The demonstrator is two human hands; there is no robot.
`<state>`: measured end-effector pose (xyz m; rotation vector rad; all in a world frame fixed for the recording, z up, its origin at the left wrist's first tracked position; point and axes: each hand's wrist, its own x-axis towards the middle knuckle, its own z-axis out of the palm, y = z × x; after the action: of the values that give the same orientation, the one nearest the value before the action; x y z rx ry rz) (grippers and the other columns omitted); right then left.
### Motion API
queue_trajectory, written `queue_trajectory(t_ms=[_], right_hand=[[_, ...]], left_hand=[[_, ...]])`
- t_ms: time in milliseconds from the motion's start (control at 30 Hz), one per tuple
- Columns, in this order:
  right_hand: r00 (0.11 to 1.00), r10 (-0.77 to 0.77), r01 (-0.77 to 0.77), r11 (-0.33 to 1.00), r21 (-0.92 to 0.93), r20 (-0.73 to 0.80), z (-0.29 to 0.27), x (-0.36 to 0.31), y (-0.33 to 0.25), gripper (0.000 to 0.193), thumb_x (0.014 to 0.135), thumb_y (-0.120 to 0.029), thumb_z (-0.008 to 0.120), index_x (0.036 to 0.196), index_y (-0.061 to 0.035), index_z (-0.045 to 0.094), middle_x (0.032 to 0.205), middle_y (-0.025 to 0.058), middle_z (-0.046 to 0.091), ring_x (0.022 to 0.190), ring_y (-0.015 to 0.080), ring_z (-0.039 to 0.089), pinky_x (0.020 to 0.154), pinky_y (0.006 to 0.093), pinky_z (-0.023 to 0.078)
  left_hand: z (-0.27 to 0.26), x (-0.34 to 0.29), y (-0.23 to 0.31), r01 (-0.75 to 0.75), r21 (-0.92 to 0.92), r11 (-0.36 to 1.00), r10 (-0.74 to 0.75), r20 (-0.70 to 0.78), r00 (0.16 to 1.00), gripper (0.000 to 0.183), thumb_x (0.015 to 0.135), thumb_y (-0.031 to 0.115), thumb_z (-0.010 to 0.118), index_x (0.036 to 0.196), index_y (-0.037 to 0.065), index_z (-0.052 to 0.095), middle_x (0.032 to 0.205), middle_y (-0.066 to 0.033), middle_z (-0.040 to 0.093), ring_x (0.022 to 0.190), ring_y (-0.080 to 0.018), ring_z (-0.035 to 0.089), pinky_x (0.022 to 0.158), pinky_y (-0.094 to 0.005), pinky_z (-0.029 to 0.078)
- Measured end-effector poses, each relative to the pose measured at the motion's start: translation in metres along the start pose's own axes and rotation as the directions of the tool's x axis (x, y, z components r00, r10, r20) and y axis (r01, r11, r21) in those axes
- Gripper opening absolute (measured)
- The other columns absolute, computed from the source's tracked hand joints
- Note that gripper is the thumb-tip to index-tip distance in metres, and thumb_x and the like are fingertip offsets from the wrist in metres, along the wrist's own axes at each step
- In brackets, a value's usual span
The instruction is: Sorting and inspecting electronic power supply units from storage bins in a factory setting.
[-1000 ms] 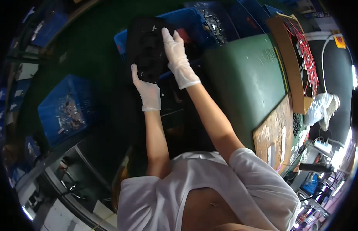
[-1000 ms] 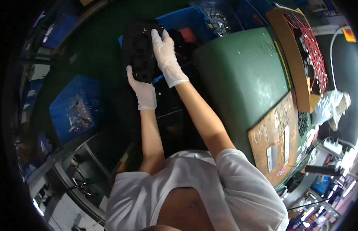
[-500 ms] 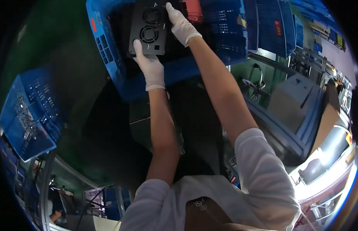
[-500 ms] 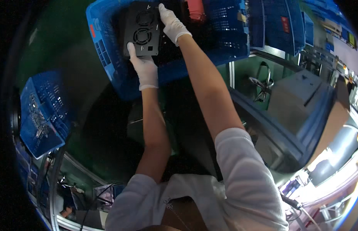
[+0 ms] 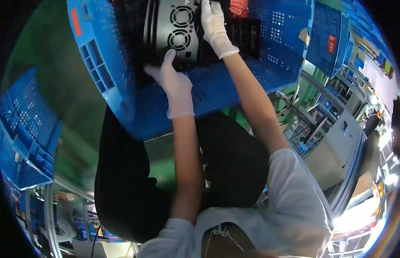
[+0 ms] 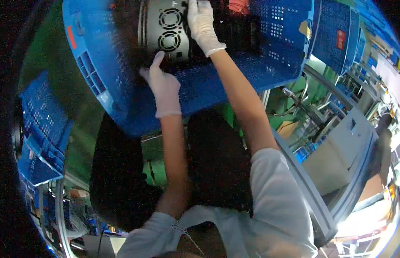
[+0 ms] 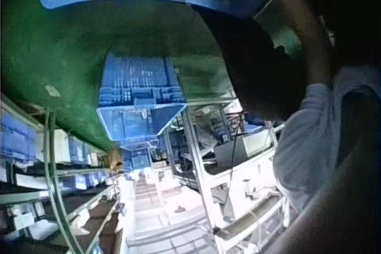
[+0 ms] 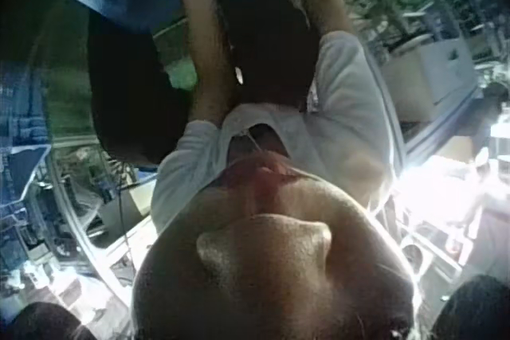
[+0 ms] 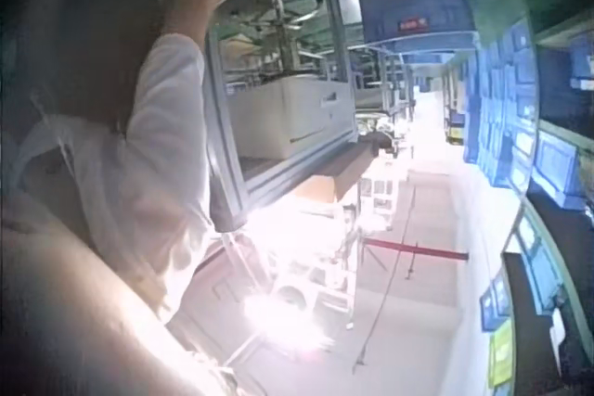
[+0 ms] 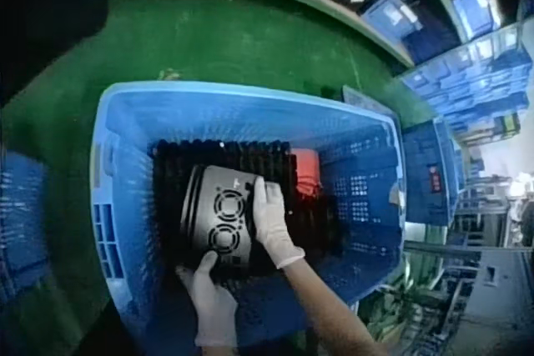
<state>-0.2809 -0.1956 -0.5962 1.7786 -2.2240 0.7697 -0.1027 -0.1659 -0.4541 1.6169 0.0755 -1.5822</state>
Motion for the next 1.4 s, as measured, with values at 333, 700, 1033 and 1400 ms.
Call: queue_trajectory(t_ms=[333, 700, 1033, 1400], right_hand=[[0.915, 0.242, -0.343, 0.888, 0.306, 0.323, -0.049, 0.080, -0.082, 0.047, 0.102, -0.035, 0.049, 0.075, 0.0016, 0.060, 0.065, 0.0151, 0.060, 0.061, 0.0304, 0.057, 0.062, 0.0386, 0.044], [0.599, 0.010, -0.798, 0.095, 0.596, 0.801, -0.083, 0.094, -0.082, 0.071, 0.101, -0.057, 0.038, 0.142, 0.0006, 0.044, 0.126, 0.0037, 0.055, 0.111, 0.0114, 0.049, 0.093, 0.0311, 0.041], [0.729, 0.562, -0.284, 0.768, -0.574, 0.390, -0.117, -0.058, 0.115, 0.045, 0.097, -0.039, 0.055, 0.117, 0.0005, 0.063, 0.126, 0.0329, 0.053, 0.112, 0.0459, 0.056, 0.094, 0.0476, 0.047], [0.549, 0.666, -0.333, 0.728, -0.599, 0.504, -0.113, -0.055, 0.090, 0.063, 0.091, -0.058, 0.056, 0.114, -0.0008, 0.065, 0.113, 0.0264, 0.064, 0.108, 0.0422, 0.061, 0.095, 0.0450, 0.049]], left_hand=[[-0.015, 0.019, 0.024, -0.768, 0.510, 0.386, 0.677, 0.408, 0.612, 0.099, 0.076, 0.014, 0.082, 0.150, -0.004, 0.020, 0.152, -0.0268, 0.028, 0.141, -0.0326, 0.032, 0.117, -0.0386, 0.024], [-0.029, 0.017, 0.079, -0.385, 0.334, 0.861, 0.182, 0.504, 0.844, 0.035, 0.090, 0.011, 0.070, 0.123, 0.001, 0.063, 0.104, -0.0045, 0.069, 0.093, -0.0097, 0.060, 0.088, -0.0250, 0.048], [-0.021, 0.010, 0.071, -0.276, 0.414, 0.867, 0.056, 0.470, 0.881, 0.031, 0.091, 0.013, 0.069, 0.120, 0.001, 0.064, 0.100, -0.0027, 0.069, 0.090, -0.0086, 0.058, 0.084, -0.0256, 0.048], [-0.018, 0.009, 0.061, -0.247, 0.282, 0.927, 0.084, 0.486, 0.870, 0.027, 0.092, 0.013, 0.068, 0.116, 0.002, 0.065, 0.101, 0.0001, 0.067, 0.090, -0.0074, 0.056, 0.085, -0.0250, 0.047]])
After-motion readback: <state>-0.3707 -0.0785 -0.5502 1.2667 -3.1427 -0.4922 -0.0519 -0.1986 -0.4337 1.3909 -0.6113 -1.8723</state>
